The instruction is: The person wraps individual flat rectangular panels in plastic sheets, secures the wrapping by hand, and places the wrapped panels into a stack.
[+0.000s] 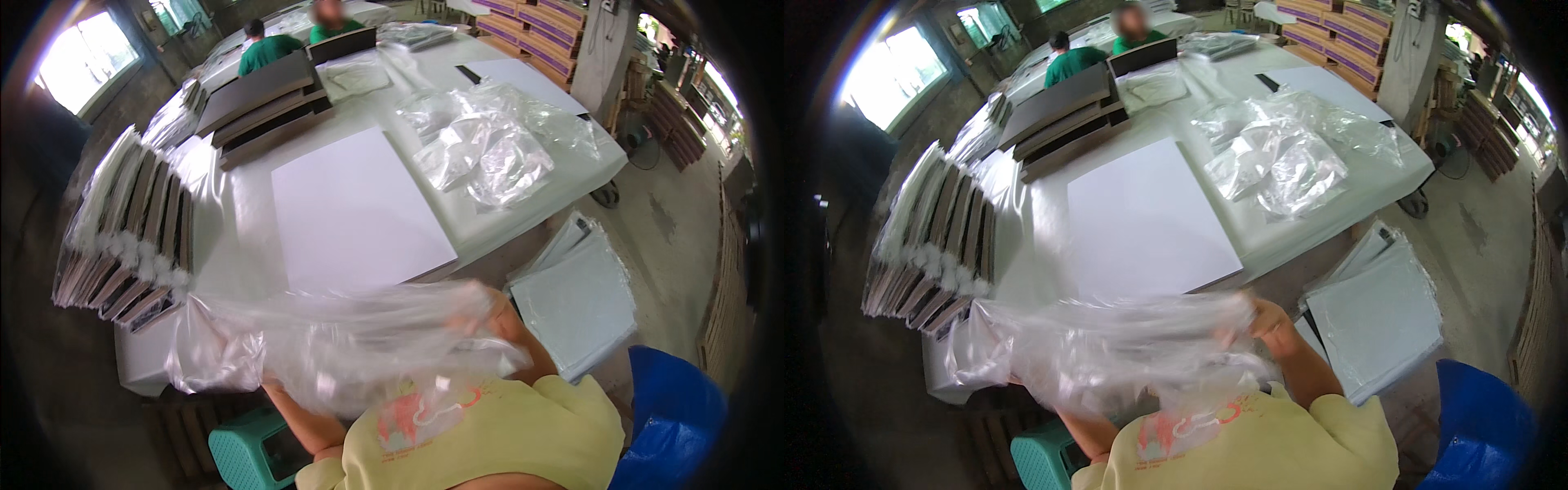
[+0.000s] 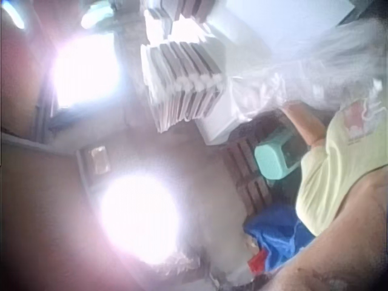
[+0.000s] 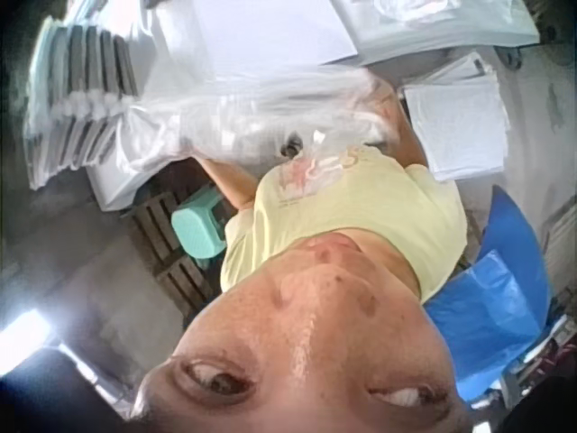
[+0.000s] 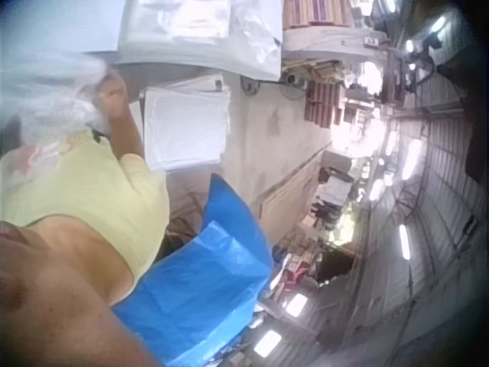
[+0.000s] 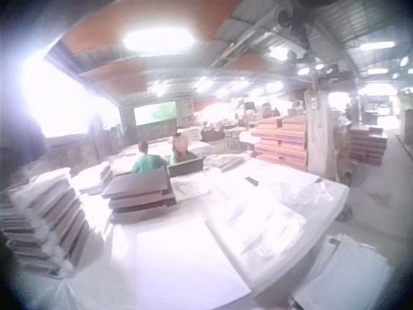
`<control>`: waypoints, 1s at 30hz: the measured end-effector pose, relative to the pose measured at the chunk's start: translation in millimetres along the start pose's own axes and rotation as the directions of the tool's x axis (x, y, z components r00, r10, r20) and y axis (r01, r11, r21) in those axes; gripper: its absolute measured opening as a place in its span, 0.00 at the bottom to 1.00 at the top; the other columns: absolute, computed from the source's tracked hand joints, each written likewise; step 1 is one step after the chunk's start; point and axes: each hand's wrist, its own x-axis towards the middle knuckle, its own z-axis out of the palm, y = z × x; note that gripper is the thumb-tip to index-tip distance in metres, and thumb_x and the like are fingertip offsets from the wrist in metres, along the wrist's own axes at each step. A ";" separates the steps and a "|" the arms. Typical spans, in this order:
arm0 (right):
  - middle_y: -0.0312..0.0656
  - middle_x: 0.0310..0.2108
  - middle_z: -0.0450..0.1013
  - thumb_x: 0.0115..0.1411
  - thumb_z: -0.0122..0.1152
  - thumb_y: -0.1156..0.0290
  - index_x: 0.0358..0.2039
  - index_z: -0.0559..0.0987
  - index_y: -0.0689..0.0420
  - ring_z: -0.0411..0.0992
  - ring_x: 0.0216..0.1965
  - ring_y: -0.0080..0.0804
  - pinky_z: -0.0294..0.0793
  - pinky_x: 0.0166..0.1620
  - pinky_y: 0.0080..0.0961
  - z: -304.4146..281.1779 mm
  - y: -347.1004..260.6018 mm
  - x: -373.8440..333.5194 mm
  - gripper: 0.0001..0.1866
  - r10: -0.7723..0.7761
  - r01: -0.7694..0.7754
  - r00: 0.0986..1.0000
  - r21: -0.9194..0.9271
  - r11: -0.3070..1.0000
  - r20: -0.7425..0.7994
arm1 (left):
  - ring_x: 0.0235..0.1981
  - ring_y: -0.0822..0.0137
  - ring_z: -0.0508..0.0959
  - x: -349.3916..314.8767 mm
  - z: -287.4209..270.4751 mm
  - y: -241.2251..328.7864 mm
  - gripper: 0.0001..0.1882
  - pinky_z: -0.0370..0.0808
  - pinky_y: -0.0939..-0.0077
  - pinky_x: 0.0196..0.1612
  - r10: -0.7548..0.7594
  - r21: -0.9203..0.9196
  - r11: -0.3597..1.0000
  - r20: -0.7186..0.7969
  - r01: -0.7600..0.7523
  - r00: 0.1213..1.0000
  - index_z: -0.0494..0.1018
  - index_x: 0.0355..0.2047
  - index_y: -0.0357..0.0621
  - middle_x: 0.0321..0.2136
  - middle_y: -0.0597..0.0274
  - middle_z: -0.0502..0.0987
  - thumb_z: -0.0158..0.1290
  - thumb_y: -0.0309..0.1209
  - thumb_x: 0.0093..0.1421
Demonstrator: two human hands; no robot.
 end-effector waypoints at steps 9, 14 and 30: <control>0.36 0.27 0.72 0.33 0.72 0.65 0.45 0.69 0.62 0.68 0.26 0.19 0.68 0.27 0.16 7.2 -54.4 50.7 0.36 -0.392 0.024 0.805 0.636 0.771 0.446 | 0.48 0.59 0.67 -19.5 4.0 -63.4 0.32 0.65 0.59 0.49 -0.243 -0.024 0.969 -0.241 0.245 0.940 0.63 0.46 0.36 0.45 0.53 0.67 0.58 0.36 0.42; 0.37 0.31 0.72 0.32 0.70 0.69 0.48 0.66 0.59 0.69 0.28 0.21 0.69 0.29 0.15 11.3 -12.1 15.7 0.38 0.192 -0.294 0.826 0.115 0.949 0.531 | 0.50 0.60 0.64 -11.6 -48.1 -41.5 0.19 0.55 0.59 0.55 0.230 -0.407 0.880 -0.081 -0.243 0.970 0.67 0.44 0.42 0.47 0.57 0.67 0.48 0.38 0.54; 0.29 0.17 0.56 0.39 0.63 0.78 0.46 0.70 0.55 0.56 0.20 0.21 0.61 0.26 0.18 -81.4 16.0 10.7 0.28 -0.316 -0.448 0.842 -0.893 0.039 -0.437 | 0.26 0.70 0.70 -32.3 -80.8 -28.1 0.25 0.68 0.81 0.30 -0.376 0.863 0.408 -0.139 0.298 0.916 0.64 0.44 0.35 0.24 0.66 0.69 0.54 0.27 0.44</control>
